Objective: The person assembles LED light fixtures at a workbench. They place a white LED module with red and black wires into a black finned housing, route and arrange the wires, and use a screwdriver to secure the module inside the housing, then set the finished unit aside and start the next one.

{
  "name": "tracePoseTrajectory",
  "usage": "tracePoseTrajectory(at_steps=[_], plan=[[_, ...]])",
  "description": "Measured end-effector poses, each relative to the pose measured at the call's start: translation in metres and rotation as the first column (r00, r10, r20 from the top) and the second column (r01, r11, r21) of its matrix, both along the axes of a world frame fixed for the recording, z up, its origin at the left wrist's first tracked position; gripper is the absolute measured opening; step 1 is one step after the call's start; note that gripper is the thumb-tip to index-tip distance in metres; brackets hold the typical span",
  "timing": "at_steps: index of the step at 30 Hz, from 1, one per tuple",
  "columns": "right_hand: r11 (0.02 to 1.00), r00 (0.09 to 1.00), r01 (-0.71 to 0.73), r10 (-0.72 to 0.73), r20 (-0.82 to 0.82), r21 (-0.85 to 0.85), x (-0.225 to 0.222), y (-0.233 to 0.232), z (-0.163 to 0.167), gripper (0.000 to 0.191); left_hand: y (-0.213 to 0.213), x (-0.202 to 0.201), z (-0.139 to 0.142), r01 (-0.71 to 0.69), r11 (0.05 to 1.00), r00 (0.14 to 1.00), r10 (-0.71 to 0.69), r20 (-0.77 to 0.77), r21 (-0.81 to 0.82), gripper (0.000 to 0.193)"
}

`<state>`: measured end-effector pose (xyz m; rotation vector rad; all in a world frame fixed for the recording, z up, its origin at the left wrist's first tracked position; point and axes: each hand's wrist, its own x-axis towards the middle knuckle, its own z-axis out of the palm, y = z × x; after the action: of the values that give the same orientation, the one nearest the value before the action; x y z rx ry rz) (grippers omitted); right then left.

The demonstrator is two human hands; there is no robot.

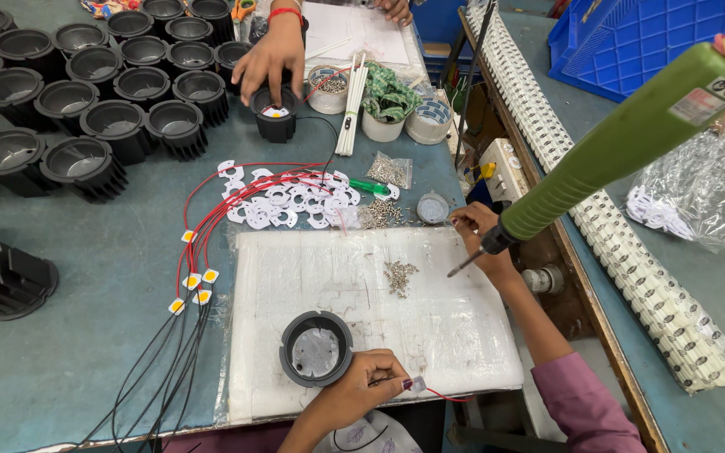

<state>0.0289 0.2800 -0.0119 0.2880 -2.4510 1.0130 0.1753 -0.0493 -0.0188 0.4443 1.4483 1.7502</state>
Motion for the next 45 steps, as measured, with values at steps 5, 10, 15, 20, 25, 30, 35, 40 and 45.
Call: tracePoseTrajectory(at_steps=[5, 10, 15, 20, 25, 30, 35, 40, 45], plan=[[0.978, 0.995, -0.013, 0.033, 0.096, -0.209, -0.005, 0.011, -0.015, 0.008, 0.0, 0.001, -0.003, -0.001, 1.0, 1.0, 0.001, 0.0, -0.002, 0.014], [0.924, 0.994, -0.009, 0.048, 0.094, -0.382, 0.001, 0.008, -0.006, 0.007, 0.0, 0.001, -0.004, 0.0, 1.0, 1.0, -0.001, 0.024, 0.025, 0.013], [0.989, 0.988, 0.053, -0.032, -0.15, 0.137, 0.008, -0.01, 0.023, 0.009, 0.0, 0.001, -0.005, 0.005, 1.0, 1.0, -0.005, 0.004, 0.028, 0.013], [0.931, 0.975, -0.046, 0.12, -0.185, 0.363, 0.011, -0.018, 0.042, 0.02, 0.0, 0.001, -0.002, 0.006, 1.0, 1.0, -0.006, 0.007, 0.015, 0.013], [0.992, 0.998, -0.06, 0.061, -0.01, 0.107, -0.003, -0.008, 0.024, 0.011, 0.0, 0.0, 0.002, 0.004, 1.0, 1.0, -0.004, 0.002, -0.021, 0.013], [0.889, 0.939, 0.066, 0.098, 0.329, -0.453, -0.021, 0.01, -0.001, 0.006, -0.001, 0.001, 0.004, 0.001, 1.0, 1.0, -0.001, -0.001, 0.002, 0.014], [0.731, 0.901, 0.225, 0.096, 0.423, -0.645, -0.024, 0.015, -0.006, 0.009, 0.0, 0.001, 0.002, -0.009, 1.0, 1.0, 0.009, -0.021, 0.003, 0.013], [0.691, 0.917, 0.253, 0.052, 0.395, -0.677, -0.019, 0.018, -0.004, 0.011, 0.0, 0.002, -0.002, -0.006, 0.999, 1.0, 0.006, -0.003, 0.036, 0.015], [0.699, 0.937, 0.221, 0.042, 0.348, -0.681, -0.014, 0.021, 0.0, 0.015, -0.001, 0.003, 0.0, -0.03, 1.0, 0.997, 0.029, -0.073, -0.009, 0.018]])
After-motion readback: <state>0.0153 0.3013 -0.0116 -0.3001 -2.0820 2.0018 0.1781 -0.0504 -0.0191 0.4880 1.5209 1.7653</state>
